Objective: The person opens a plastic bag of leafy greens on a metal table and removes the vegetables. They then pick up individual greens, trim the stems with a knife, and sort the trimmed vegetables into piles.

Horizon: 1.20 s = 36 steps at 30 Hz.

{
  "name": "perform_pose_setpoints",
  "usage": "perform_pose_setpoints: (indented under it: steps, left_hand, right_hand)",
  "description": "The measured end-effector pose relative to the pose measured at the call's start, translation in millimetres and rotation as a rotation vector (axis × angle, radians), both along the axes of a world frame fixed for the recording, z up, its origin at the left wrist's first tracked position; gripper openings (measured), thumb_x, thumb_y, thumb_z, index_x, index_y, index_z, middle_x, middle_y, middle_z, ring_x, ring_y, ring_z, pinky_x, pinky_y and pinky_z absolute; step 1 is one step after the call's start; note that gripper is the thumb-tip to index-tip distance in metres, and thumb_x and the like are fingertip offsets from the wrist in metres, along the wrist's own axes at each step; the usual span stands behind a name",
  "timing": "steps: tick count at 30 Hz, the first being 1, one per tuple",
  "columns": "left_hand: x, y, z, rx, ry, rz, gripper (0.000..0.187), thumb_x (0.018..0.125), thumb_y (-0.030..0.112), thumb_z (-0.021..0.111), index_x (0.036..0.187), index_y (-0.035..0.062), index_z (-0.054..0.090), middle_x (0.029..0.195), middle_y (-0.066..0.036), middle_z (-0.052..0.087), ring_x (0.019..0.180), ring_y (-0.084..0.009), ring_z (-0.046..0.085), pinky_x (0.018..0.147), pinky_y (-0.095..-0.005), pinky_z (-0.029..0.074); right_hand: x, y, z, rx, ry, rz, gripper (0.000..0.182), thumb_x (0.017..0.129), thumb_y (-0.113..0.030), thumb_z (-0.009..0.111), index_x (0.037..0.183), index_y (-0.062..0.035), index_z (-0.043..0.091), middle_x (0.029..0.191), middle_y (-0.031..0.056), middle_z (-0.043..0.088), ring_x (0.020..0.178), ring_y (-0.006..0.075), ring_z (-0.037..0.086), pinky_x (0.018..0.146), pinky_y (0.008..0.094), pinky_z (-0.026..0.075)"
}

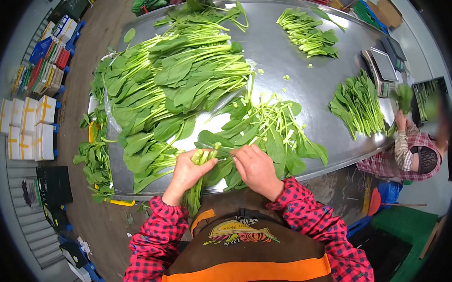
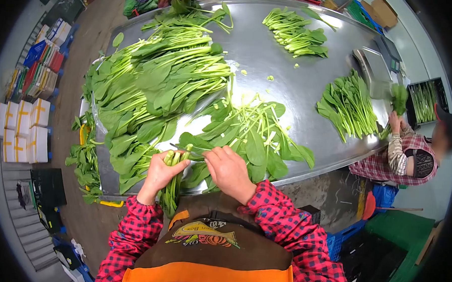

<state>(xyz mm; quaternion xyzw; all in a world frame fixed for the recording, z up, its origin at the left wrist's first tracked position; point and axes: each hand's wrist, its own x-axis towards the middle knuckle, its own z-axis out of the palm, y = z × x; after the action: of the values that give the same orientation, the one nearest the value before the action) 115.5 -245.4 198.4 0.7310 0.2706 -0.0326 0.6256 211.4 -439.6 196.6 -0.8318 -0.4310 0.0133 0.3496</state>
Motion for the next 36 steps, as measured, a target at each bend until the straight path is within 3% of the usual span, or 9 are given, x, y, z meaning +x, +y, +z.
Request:
perform_pose_setpoints:
  steps: [4,7,11,15,20,23,29,34,36]
  left_hand:
    - [5.9,-5.7,11.0,0.012,-0.062,-0.022,0.029,0.080,0.014,0.080,0.103,-0.0014,0.071,0.086,0.000,0.068,0.073,-0.0066,0.058,0.067,-0.0240,0.049]
    - [-5.2,10.3,11.4,0.080,-0.164,-0.106,0.028,0.081,0.012,0.079,0.104,0.0003,0.071,0.089,0.000,0.067,0.074,-0.0072,0.058,0.067,-0.0243,0.048]
    - [-36.3,59.8,18.3,-0.147,-0.148,0.257,0.030,0.085,0.021,0.073,0.108,0.0033,0.067,0.085,0.000,0.062,0.074,-0.0089,0.057,0.066,-0.0256,0.046]
    - [-69.3,115.7,6.2,-0.229,-0.123,0.481,0.020,0.085,0.025,0.075,0.086,0.0076,0.064,0.073,0.001,0.059,0.062,-0.0083,0.054,0.056,-0.0240,0.042]
    - [-63.0,120.8,-31.2,0.235,0.192,0.205,0.019,0.081,0.016,0.074,0.083,0.0011,0.062,0.072,-0.005,0.066,0.062,-0.0121,0.061,0.056,-0.0279,0.047]
    - [-60.8,109.4,-77.0,0.797,0.238,0.023,0.025,0.075,0.017,0.078,0.097,0.0073,0.070,0.080,-0.012,0.069,0.074,-0.0314,0.068,0.067,-0.0417,0.053]
    - [-56.2,91.1,-92.5,0.961,0.175,-0.111,0.031,0.074,0.018,0.078,0.104,0.0117,0.072,0.105,-0.008,0.067,0.090,-0.0342,0.066,0.079,-0.0437,0.053]
    - [-46.3,98.5,-106.1,0.989,0.091,-0.174,0.035,0.073,0.017,0.079,0.107,0.0124,0.072,0.105,-0.008,0.063,0.090,-0.0333,0.066,0.076,-0.0431,0.053]
    - [-42.2,97.8,-107.2,1.027,0.197,-0.385,0.037,0.069,0.018,0.084,0.103,0.0095,0.072,0.105,-0.010,0.060,0.088,-0.0333,0.064,0.077,-0.0421,0.053]
  right_hand:
    - [6.2,-5.0,-9.2,-0.008,-0.012,-0.034,0.014,0.086,-0.011,0.065,0.100,-0.0074,0.066,0.090,0.0082,0.060,0.085,0.0289,0.059,0.071,0.0394,0.050]
    - [11.7,-28.5,-64.5,-0.116,0.152,-0.118,0.016,0.089,-0.015,0.063,0.103,-0.0082,0.067,0.092,0.0097,0.060,0.090,0.0306,0.060,0.073,0.0410,0.049]
    - [12.6,-49.6,-75.2,-0.054,0.444,-0.191,0.022,0.093,-0.024,0.061,0.103,-0.0056,0.067,0.095,0.0144,0.062,0.088,0.0367,0.062,0.074,0.0452,0.050]
    - [15.1,-58.1,-84.3,-0.168,0.413,-0.169,0.023,0.091,-0.026,0.063,0.102,-0.0059,0.067,0.095,0.0167,0.065,0.085,0.0390,0.063,0.072,0.0463,0.050]
    - [13.1,-53.9,-82.9,-0.220,0.414,-0.153,0.022,0.090,-0.025,0.065,0.101,-0.0062,0.067,0.095,0.0171,0.065,0.086,0.0390,0.063,0.073,0.0464,0.050]
    - [13.3,-51.5,-79.3,-0.215,0.405,-0.129,0.021,0.090,-0.025,0.065,0.100,-0.0060,0.067,0.094,0.0173,0.065,0.085,0.0392,0.063,0.073,0.0465,0.050]
    - [10.8,-53.8,-77.1,-0.203,0.416,-0.109,0.021,0.089,-0.024,0.065,0.099,-0.0049,0.067,0.093,0.0180,0.065,0.085,0.0396,0.063,0.073,0.0466,0.050]
    - [6.0,-49.5,-77.7,-0.202,0.460,-0.073,0.021,0.089,-0.023,0.065,0.099,-0.0043,0.066,0.093,0.0183,0.065,0.086,0.0397,0.063,0.074,0.0464,0.050]
    - [4.2,-46.9,-77.3,-0.198,0.467,-0.064,0.022,0.089,-0.024,0.065,0.099,-0.0038,0.066,0.093,0.0187,0.065,0.086,0.0396,0.063,0.075,0.0466,0.050]
